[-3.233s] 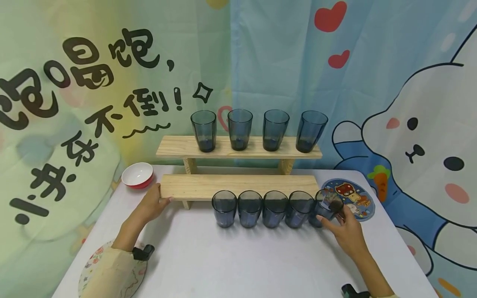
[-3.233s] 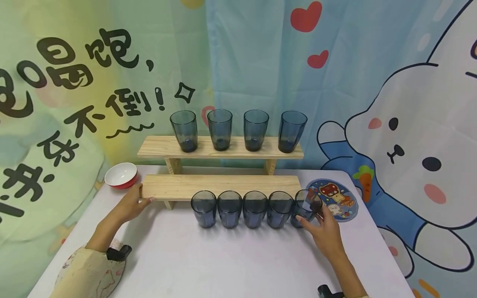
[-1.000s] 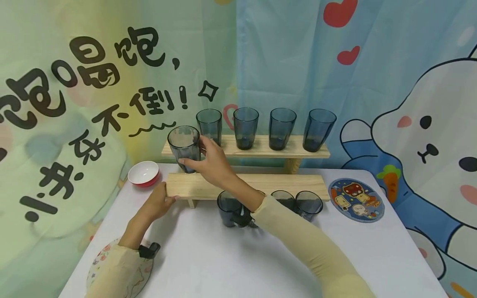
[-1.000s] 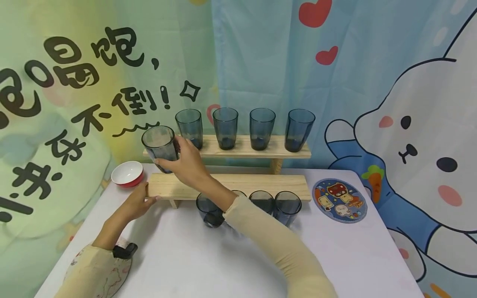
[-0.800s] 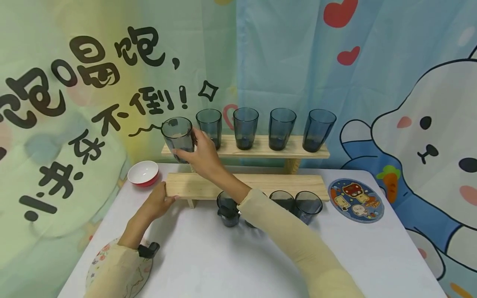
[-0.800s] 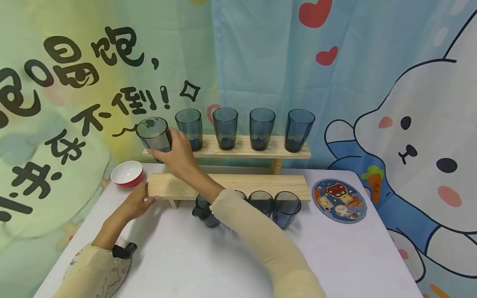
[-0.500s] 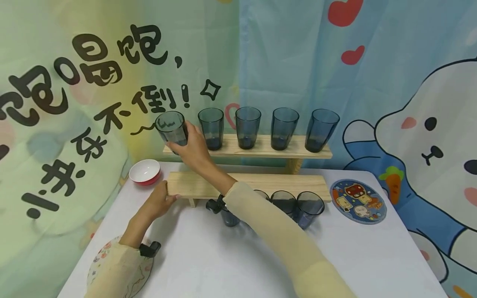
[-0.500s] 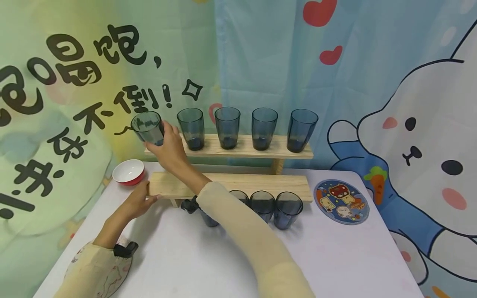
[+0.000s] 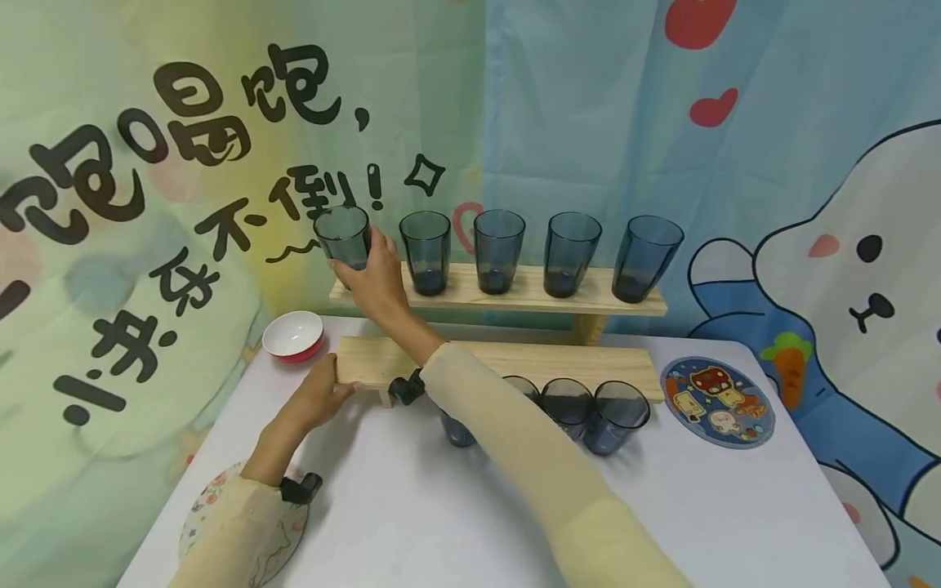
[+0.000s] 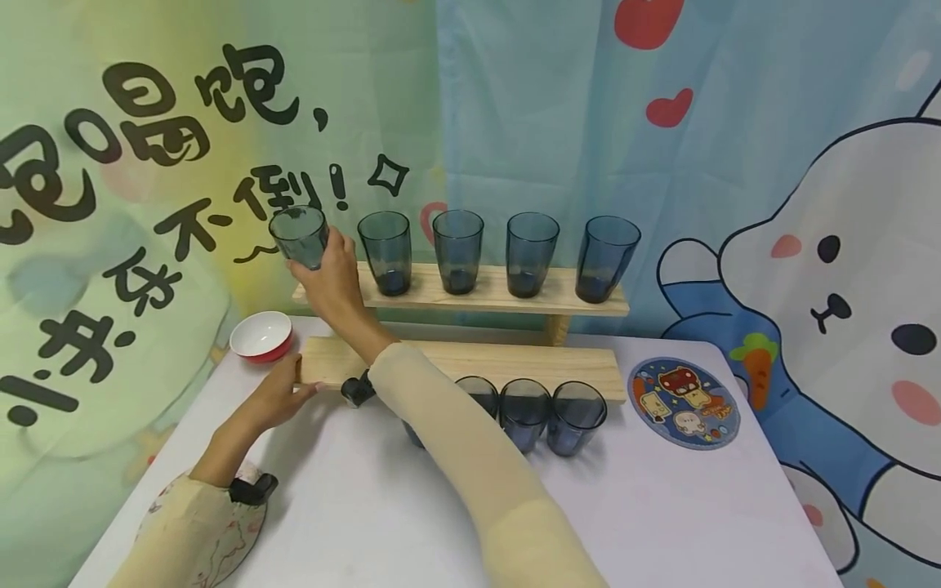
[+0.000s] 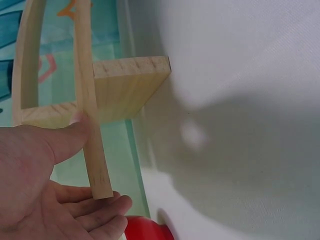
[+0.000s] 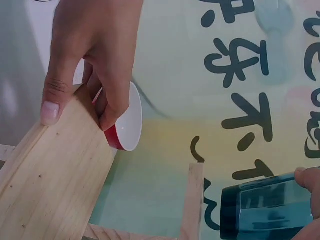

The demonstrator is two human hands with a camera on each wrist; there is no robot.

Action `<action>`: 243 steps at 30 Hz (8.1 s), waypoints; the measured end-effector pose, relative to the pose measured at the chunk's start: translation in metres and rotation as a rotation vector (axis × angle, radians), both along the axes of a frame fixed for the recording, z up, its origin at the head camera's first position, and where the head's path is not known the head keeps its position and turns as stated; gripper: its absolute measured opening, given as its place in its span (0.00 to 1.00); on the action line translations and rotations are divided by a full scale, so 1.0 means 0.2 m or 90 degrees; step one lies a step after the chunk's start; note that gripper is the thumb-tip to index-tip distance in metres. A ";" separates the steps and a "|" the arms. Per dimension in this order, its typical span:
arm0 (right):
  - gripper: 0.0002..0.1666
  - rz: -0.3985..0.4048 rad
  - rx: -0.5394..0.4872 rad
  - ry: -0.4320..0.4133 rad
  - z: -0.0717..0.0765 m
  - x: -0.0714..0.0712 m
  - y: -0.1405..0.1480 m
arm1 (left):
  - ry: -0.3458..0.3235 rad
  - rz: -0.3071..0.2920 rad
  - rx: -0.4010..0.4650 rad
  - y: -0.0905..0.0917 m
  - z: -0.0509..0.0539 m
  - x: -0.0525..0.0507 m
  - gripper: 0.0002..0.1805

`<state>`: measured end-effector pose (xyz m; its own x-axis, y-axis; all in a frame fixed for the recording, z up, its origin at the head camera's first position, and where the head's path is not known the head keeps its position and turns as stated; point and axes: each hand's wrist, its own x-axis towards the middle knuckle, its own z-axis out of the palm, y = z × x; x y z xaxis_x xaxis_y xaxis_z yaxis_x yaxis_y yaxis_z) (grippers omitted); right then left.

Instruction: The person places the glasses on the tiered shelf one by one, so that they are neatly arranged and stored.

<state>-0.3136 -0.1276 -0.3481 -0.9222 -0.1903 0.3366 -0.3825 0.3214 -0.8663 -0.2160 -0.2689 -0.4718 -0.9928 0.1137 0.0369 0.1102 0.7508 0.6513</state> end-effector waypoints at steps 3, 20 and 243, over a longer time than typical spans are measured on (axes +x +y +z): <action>0.49 -0.014 -0.007 -0.005 0.00 -0.02 -0.01 | 0.001 -0.001 -0.005 0.00 0.00 -0.01 0.30; 0.51 -0.052 0.017 -0.052 -0.05 -0.09 0.00 | -0.023 0.001 -0.006 0.01 0.00 -0.02 0.31; 0.53 -0.063 0.078 -0.179 -0.79 0.76 1.72 | -0.030 -0.005 0.003 0.00 0.01 0.02 0.35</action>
<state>-0.1618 0.2168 -0.5054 -0.9918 -0.1191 0.0454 -0.0950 0.4534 -0.8862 -0.2120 -0.2679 -0.4691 -0.9926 0.1207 -0.0088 0.0850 0.7466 0.6598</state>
